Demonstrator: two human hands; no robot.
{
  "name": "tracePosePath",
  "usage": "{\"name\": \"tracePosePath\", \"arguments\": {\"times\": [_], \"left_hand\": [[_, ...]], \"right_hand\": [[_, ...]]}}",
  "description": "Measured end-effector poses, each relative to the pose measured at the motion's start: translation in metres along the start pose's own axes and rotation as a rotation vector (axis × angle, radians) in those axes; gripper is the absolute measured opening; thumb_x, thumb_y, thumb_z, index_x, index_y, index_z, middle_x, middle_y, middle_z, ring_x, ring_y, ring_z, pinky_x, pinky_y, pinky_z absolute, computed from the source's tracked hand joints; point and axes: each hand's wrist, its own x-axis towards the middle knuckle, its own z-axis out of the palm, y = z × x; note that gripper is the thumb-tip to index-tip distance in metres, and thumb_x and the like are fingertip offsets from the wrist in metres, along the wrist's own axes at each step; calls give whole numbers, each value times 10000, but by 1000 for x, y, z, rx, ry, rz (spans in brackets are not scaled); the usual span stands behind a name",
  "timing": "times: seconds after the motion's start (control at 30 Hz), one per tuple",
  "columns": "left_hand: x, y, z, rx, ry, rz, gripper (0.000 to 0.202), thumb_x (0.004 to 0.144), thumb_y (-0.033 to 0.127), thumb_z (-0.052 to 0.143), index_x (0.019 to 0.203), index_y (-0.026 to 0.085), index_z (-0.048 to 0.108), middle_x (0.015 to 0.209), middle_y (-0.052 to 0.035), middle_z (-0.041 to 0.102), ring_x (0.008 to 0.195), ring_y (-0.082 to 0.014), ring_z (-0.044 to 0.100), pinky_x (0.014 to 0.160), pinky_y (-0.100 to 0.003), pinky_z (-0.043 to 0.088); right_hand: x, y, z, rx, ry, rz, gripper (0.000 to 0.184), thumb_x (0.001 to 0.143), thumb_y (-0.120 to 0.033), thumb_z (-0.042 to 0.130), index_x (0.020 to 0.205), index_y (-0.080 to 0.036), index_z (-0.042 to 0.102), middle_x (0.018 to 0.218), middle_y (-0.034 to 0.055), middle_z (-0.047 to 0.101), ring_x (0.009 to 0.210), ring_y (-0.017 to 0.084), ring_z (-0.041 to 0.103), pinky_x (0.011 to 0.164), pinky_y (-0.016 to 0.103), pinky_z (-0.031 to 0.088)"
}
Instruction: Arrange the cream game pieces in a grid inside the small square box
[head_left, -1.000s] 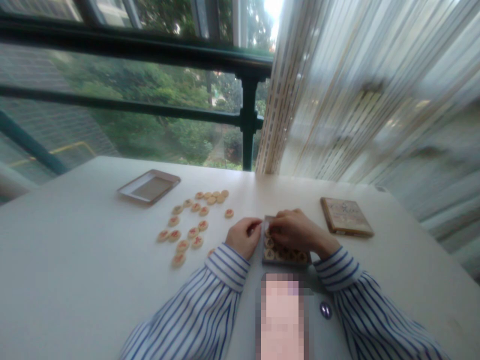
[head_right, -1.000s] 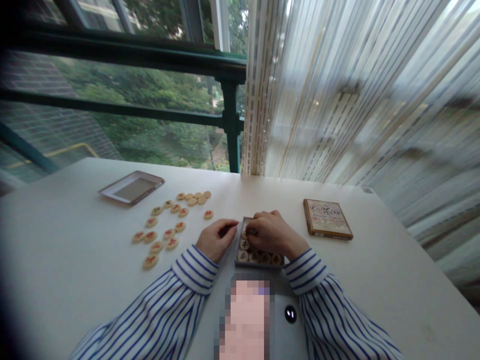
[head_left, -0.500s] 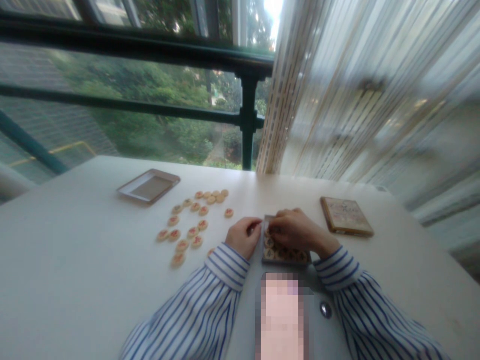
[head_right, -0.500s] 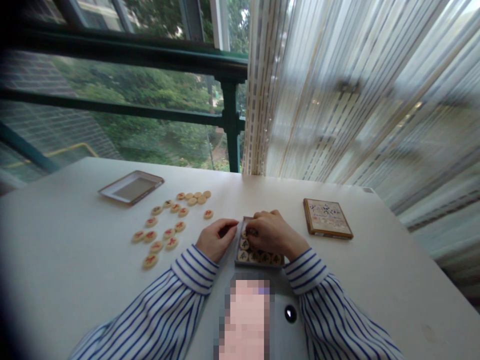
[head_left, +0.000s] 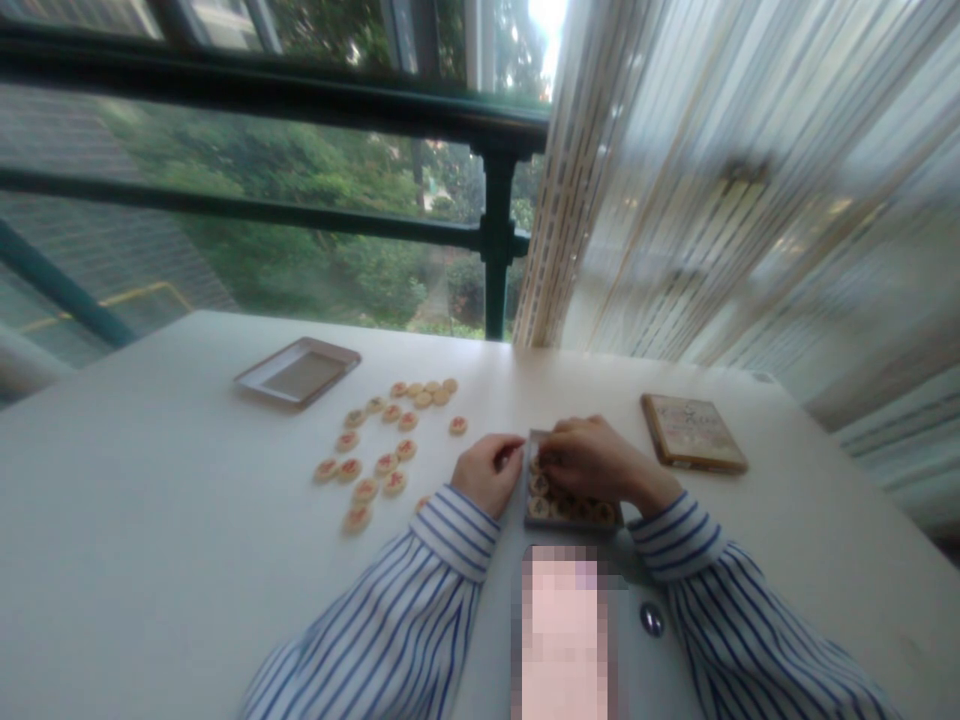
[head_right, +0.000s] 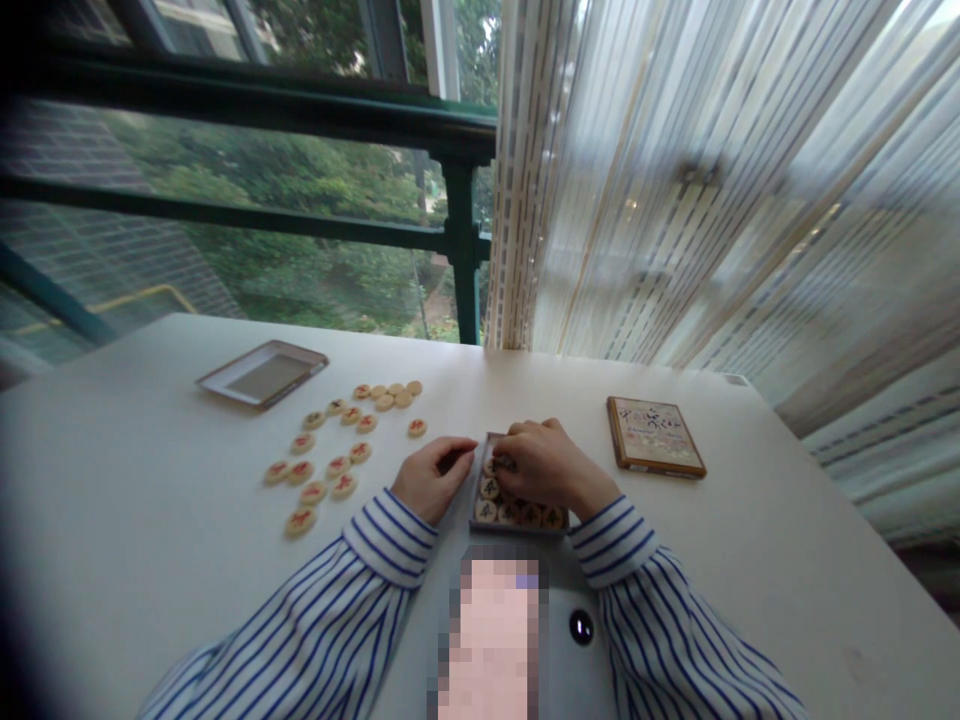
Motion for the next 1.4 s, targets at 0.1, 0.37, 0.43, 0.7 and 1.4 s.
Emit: {"name": "tracePosePath", "arguments": {"times": [0.1,0.37,0.43,0.7,1.4], "left_hand": [[0,1,0,12,-1,7,183,754,229,519,854,172,661,851,-47,690,776,-154,630,720,-271,513],[0,2,0,5,11,-1,181,753,232,521,852,171,659,854,-49,690,783,-157,630,727,-275,512],[0,2,0,-1,3,-5,185,754,236,519,855,171,659,852,-50,690,776,-157,630,725,-278,513],[0,2,-1,-17,15,-20,183,745,235,524,848,169,661,859,-54,690,797,-163,632,744,-288,514],[3,12,-13,-102,112,2,183,744,260,550,852,158,656,854,-54,690,782,-156,643,751,-291,528]], "right_hand": [[0,0,0,-10,-4,5,243,828,-330,433,907,-206,627,896,65,602,830,173,536,732,288,319],[0,-1,0,-5,-7,7,225,825,-309,437,893,-214,629,893,63,603,828,172,531,726,286,315],[0,-2,-1,4,-14,10,217,818,-307,451,894,-214,632,891,63,602,833,171,533,732,284,315],[-1,3,-5,19,96,43,229,837,-309,448,932,-208,630,907,64,619,850,163,539,750,275,316],[-5,4,-17,-5,272,129,242,854,-253,410,909,-192,637,886,59,643,823,161,547,751,282,312]]}}
